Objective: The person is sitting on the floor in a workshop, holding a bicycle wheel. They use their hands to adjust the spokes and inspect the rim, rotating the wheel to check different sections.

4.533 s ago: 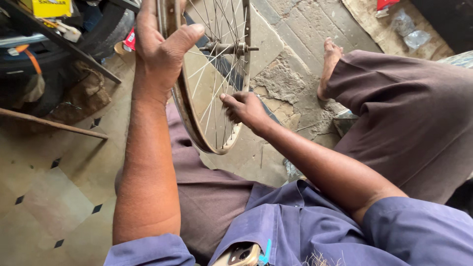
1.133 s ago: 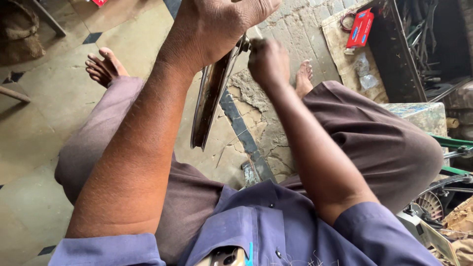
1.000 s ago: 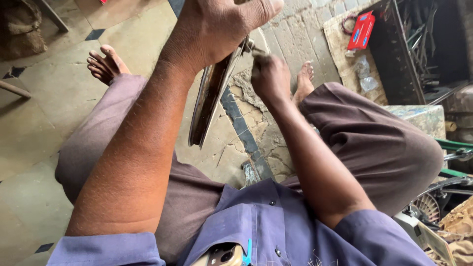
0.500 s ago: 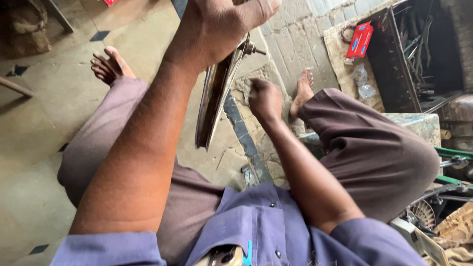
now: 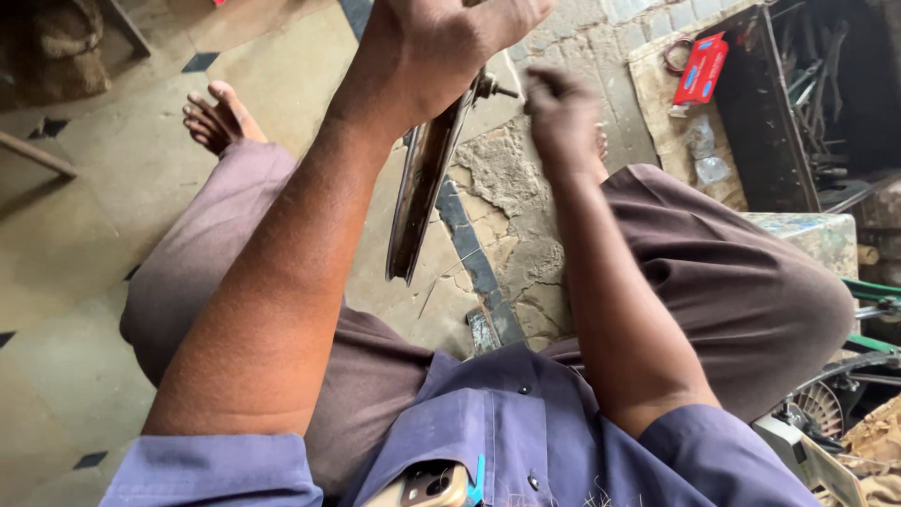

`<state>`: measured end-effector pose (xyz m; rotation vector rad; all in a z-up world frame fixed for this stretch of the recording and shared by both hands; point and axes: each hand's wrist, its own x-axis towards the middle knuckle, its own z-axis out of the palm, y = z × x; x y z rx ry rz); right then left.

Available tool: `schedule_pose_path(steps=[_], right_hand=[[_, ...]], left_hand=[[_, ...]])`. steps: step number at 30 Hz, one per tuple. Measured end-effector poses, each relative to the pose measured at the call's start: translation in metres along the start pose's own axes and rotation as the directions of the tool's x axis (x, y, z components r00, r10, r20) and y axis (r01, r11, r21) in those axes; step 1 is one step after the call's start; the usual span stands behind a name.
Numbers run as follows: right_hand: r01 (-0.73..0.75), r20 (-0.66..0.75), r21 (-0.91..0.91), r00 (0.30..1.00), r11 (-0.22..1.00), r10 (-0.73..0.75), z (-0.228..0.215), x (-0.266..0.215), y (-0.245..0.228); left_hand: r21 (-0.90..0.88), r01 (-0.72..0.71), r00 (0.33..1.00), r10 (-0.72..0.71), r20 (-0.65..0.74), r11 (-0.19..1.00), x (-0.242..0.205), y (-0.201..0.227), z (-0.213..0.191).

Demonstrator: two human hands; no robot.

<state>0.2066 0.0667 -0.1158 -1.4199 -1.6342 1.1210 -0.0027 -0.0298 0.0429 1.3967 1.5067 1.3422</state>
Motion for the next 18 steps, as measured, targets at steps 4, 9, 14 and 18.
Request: schedule_pose_path(steps=[4,9,14,18], right_hand=[[0.112,0.034,-0.123,0.994,0.986,-0.109,0.036,-0.031,0.045],[0.11,0.013,-0.275,0.994,0.955,-0.11,0.042,-0.058,0.089],[-0.156,0.108,-0.132,0.979,0.979,0.171,0.032,-0.024,0.044],[-0.22,0.138,-0.043,0.965,0.975,0.224,0.009,-0.028,-0.001]], left_hand=[[-0.136,-0.253,0.967,0.246,-0.065,0.958,-0.006,0.003,-0.002],[-0.086,-0.215,0.975,0.209,-0.071,0.973,-0.005,0.0,-0.005],[-0.1,-0.289,0.957,0.286,-0.042,0.952,-0.006,0.0,0.002],[-0.138,-0.35,0.936,0.341,-0.083,0.926,-0.004,-0.003,0.006]])
